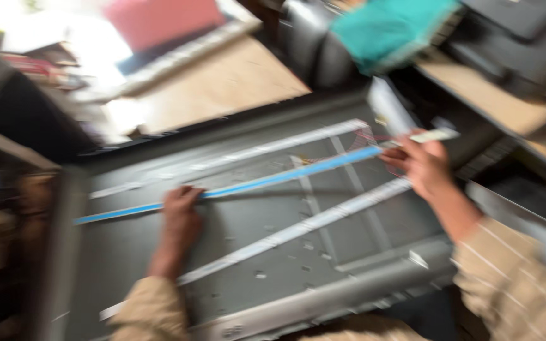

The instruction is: The person is installing LED light strips onto the back panel of a television. They use a utility knife to cut the strips to size and carefully position them in parallel rows, securing them with adhesive.

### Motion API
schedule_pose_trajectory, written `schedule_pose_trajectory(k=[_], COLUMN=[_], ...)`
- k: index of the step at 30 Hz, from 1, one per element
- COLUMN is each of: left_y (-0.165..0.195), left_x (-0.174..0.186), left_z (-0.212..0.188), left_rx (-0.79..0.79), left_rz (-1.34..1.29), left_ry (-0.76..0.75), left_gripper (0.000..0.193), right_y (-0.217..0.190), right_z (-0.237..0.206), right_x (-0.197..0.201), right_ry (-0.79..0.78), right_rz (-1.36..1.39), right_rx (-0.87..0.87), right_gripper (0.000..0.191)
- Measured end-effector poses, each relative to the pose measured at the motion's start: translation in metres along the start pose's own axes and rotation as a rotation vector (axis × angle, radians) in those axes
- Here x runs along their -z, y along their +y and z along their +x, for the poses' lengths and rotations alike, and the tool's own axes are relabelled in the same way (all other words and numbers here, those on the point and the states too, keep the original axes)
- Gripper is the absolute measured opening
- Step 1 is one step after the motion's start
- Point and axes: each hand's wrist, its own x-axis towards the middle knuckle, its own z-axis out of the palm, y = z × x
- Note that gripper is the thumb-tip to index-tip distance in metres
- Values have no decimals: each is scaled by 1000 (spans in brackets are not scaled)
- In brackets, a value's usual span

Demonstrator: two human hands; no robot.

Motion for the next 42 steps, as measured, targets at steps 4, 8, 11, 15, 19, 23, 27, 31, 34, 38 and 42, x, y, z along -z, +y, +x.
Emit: schedule_pose_trajectory(k=[4, 8, 11, 15, 19, 23, 27, 31, 34, 38, 42], left_y=[31, 108, 181, 252, 267, 252, 239, 234, 231, 218, 201], left_x=[7, -40, -96, -153, -180, -190, -191, -192, -198, -210, -212], left_z=[32, 89, 120, 137, 143, 148, 152, 160, 170, 181, 189], left_rx=[22, -69, -208, -201, -139, -192, -130, -107, -69, -97, -169], left_rz=[39, -62, -178, -276, -248, -182, -262, -270, -276, -343, -517], left_ry=[49, -84, -174, -333, -462, -229, -262, -346, -415, -421, -447], left_gripper=[68, 64, 52, 51, 29, 11, 35, 34, 31, 22, 17], right_y=[-7, -14, -14, -14, -15, -15, -10, -2, -4, -7, -10], right_z=[6, 13, 17, 21, 23, 24, 27, 30, 36, 47, 52], right_x=[-1, 7, 8, 5, 4, 9, 8, -2, -7, -14, -23], right_ry=[-33, -29, -26, -39, -13, 123, 145, 112, 102, 68, -42], right_rz=[-35, 1, -3, -2, -50, -125, -154, -128, -165, -264, -296], right_rx=[5, -15, -52, -62, 14, -41, -55, -74, -92, -133, -99], right_gripper=[18, 16, 15, 13, 15, 19, 20, 21, 21, 19, 19])
